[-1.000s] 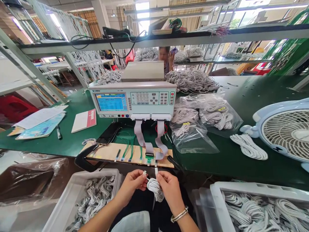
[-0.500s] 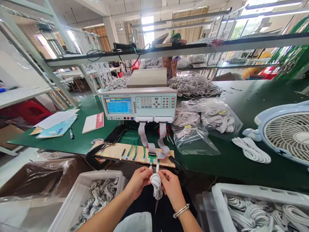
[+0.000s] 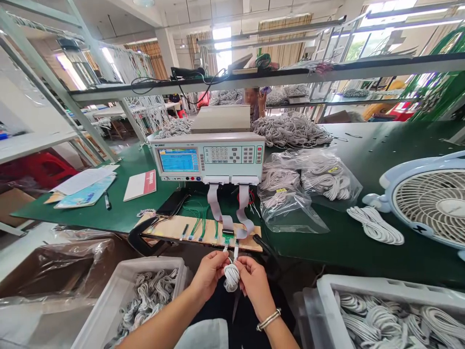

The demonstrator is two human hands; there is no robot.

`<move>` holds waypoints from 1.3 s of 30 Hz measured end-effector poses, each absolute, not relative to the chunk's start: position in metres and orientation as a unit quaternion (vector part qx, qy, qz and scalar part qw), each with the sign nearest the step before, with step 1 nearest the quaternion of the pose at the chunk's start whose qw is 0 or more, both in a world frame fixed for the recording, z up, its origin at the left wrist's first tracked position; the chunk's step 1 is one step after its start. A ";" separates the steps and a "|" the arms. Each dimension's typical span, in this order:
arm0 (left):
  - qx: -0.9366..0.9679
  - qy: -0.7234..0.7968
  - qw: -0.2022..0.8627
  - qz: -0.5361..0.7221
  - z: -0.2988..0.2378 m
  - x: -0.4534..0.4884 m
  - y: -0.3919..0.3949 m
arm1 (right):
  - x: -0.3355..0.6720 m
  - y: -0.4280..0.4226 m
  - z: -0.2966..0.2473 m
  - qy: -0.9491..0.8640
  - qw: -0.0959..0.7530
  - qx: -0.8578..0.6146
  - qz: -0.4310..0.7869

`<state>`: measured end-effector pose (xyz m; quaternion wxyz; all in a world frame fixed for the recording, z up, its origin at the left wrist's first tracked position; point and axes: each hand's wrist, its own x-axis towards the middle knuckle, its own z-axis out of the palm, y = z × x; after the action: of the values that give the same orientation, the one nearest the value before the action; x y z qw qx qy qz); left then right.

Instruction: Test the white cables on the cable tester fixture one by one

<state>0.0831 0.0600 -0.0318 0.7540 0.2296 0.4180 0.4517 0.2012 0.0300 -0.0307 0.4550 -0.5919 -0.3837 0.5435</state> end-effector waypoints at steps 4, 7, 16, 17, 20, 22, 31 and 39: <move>0.195 0.385 0.767 0.475 -0.033 0.088 0.059 | 0.199 0.029 -0.029 -0.358 0.468 -0.583 0.559; 0.214 0.395 0.775 0.445 -0.031 0.082 0.063 | 0.198 0.030 -0.025 -0.345 0.474 -0.579 0.567; 0.277 0.414 0.788 0.363 -0.022 0.075 0.082 | 0.196 0.050 -0.015 -0.354 0.402 -0.620 0.574; 0.281 0.414 0.784 0.367 -0.024 0.076 0.084 | 0.196 0.052 -0.016 -0.353 0.397 -0.622 0.575; 0.294 0.417 0.772 0.379 -0.029 0.078 0.088 | 0.194 0.059 -0.019 -0.341 0.425 -0.609 0.576; 0.294 0.415 0.772 0.382 -0.030 0.077 0.088 | 0.194 0.061 -0.020 -0.334 0.452 -0.581 0.589; 0.255 0.410 0.762 0.431 -0.026 0.081 0.079 | 0.189 0.054 -0.017 -0.381 0.491 -0.556 0.552; 0.395 0.423 0.735 0.353 -0.017 0.071 0.027 | 0.167 0.006 -0.017 -0.433 0.351 -0.599 0.575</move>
<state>0.0710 0.0266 -0.0172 0.7353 0.3954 0.4227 0.3527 0.1673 0.0060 -0.0173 0.3515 -0.5988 -0.4329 0.5749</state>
